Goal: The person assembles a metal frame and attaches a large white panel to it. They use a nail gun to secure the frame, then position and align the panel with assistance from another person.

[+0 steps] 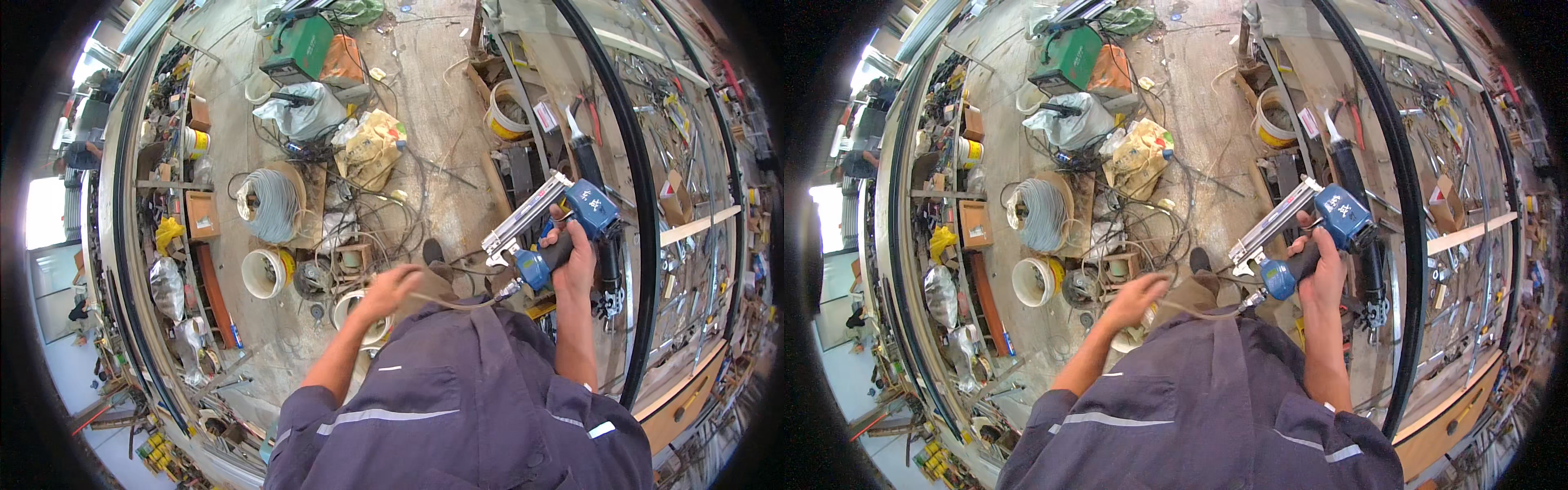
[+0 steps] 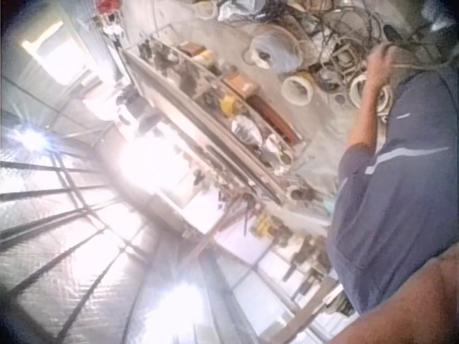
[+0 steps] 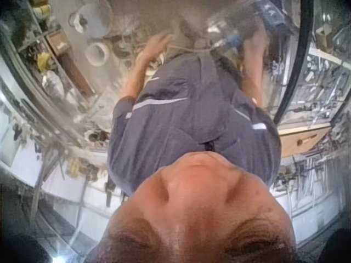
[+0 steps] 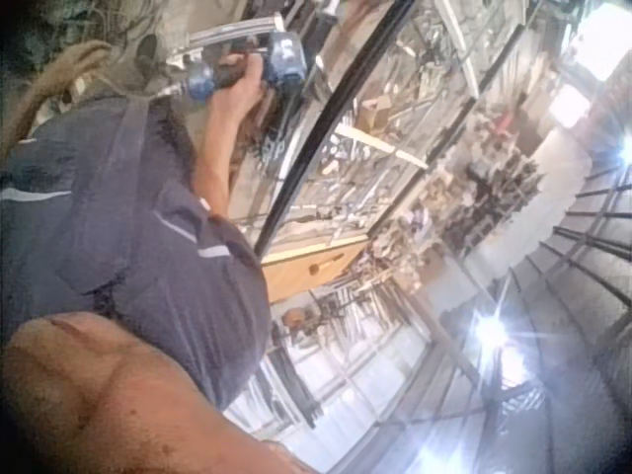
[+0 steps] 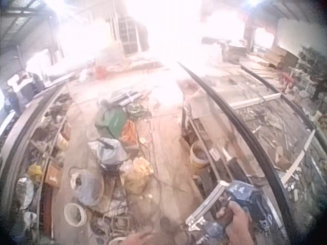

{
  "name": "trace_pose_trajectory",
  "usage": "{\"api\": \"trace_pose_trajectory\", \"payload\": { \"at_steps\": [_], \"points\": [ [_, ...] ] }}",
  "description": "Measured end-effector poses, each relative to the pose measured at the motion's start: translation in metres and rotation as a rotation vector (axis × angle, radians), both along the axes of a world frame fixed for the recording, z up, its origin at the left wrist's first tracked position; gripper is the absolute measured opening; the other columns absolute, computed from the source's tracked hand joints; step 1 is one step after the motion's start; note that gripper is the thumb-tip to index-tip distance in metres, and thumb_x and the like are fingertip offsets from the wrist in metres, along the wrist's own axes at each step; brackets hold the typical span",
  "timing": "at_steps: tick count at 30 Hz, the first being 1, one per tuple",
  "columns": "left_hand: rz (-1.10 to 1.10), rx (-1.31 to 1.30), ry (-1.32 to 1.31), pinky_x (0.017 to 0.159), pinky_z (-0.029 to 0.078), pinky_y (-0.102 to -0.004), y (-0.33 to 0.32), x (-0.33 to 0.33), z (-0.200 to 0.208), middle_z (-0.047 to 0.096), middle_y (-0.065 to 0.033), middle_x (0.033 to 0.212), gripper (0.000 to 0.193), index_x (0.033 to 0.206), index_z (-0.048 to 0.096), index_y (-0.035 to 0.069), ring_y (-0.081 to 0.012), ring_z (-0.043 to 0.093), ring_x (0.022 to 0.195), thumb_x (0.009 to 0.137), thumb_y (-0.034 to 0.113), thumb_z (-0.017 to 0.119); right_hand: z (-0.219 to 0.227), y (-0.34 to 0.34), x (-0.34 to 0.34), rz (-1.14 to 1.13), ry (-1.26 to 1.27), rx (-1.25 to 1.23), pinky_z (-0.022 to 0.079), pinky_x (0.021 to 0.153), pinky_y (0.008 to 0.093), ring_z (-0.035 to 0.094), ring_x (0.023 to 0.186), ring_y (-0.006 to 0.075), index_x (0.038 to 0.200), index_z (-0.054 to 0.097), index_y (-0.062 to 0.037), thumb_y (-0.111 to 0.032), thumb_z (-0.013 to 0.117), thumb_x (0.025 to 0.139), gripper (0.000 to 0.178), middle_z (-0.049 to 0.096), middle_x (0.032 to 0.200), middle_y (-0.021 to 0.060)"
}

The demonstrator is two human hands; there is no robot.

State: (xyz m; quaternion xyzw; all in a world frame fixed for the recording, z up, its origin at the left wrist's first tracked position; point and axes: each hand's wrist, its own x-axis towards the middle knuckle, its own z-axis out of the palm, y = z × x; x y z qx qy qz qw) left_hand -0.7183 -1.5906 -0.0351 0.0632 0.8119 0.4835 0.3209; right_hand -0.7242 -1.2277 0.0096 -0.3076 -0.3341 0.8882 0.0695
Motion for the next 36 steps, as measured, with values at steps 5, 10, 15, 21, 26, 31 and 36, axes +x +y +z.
{"api": "trace_pose_trajectory", "payload": {
  "at_steps": [5, 10, 15, 21, 26, 31, 36],
  "points": [
    [-0.273, 0.262, -0.098, 0.088, 0.052, -0.0348, 0.032, -0.037, 0.049, 0.073, -0.0137, 0.106, 0.035, 0.122, 0.066, 0.004, -0.0250, 0.069, 0.100, 0.103, 0.032, 0.056, -0.017, -0.026, -0.047, 0.004, -0.059, -0.121, 0.053, 0.070, 0.0361, 0.060, 0.073, 0.0173, 0.128, 0.054, -0.0026, -0.023, 0.054, 0.103, 0.033, 0.070, 0.109, 0.0147],
    [-0.204, 0.212, -0.062, 0.076, 0.051, -0.0376, -0.006, -0.060, 0.083, 0.070, -0.0187, 0.090, 0.034, 0.108, 0.066, -0.001, -0.0267, 0.067, 0.082, 0.100, 0.032, 0.060, -0.049, -0.048, -0.087, 0.139, -0.092, -0.144, 0.054, 0.077, 0.0398, 0.065, 0.084, 0.0211, 0.125, 0.055, -0.0031, -0.028, 0.054, 0.103, 0.033, 0.069, 0.110, 0.0130],
    [0.013, 0.172, 0.015, 0.066, 0.048, -0.0347, -0.031, -0.081, 0.070, 0.061, -0.0111, 0.075, 0.035, 0.103, 0.067, -0.004, -0.0178, 0.058, 0.070, 0.101, 0.030, 0.057, -0.056, -0.073, -0.129, 0.568, -0.292, 0.544, 0.056, 0.076, 0.0349, 0.068, 0.095, 0.0203, 0.123, 0.059, 0.0048, -0.031, 0.059, 0.100, 0.042, 0.067, 0.116, 0.0113],
    [0.400, 0.001, 0.115, 0.072, 0.050, -0.0440, -0.021, -0.181, -0.012, 0.068, -0.0248, 0.078, 0.043, 0.089, 0.070, -0.006, -0.0340, 0.067, 0.074, 0.096, 0.033, 0.053, -0.054, -0.066, -0.180, 0.896, -0.181, 0.831, 0.055, 0.069, 0.0285, 0.067, 0.086, 0.0148, 0.135, 0.054, 0.0094, -0.021, 0.063, 0.096, 0.050, 0.068, 0.110, 0.0103],
    [0.353, -0.431, 0.296, 0.071, 0.050, -0.0523, -0.053, -0.234, -0.137, 0.066, -0.0302, 0.082, 0.045, 0.083, 0.069, -0.006, -0.0463, 0.067, 0.079, 0.095, 0.033, 0.051, -0.073, -0.042, -0.171, 0.821, -0.196, 0.782, 0.055, 0.067, 0.0310, 0.066, 0.077, 0.0140, 0.124, 0.061, 0.0102, -0.015, 0.063, 0.091, 0.041, 0.070, 0.092, 0.0091],
    [0.139, -0.614, 0.385, 0.068, 0.048, -0.0577, -0.102, -0.237, -0.168, 0.065, -0.0304, 0.078, 0.034, 0.083, 0.067, -0.004, -0.0480, 0.065, 0.076, 0.092, 0.027, 0.056, -0.147, 0.034, -0.133, 0.974, -0.412, 0.931, 0.056, 0.074, 0.0350, 0.072, 0.077, 0.0206, 0.127, 0.063, 0.0050, -0.023, 0.066, 0.089, 0.047, 0.074, 0.100, 0.0200],
    [0.270, -0.931, 0.197, 0.080, 0.051, -0.0560, -0.174, -0.237, -0.192, 0.066, -0.0348, 0.083, 0.047, 0.084, 0.071, -0.010, -0.0507, 0.067, 0.085, 0.092, 0.032, 0.052, -0.161, 0.057, -0.153, 0.999, -0.398, 0.885, 0.055, 0.069, 0.0340, 0.070, 0.074, 0.0176, 0.129, 0.061, 0.0079, -0.020, 0.068, 0.090, 0.049, 0.074, 0.091, 0.0142]
  ]
}}
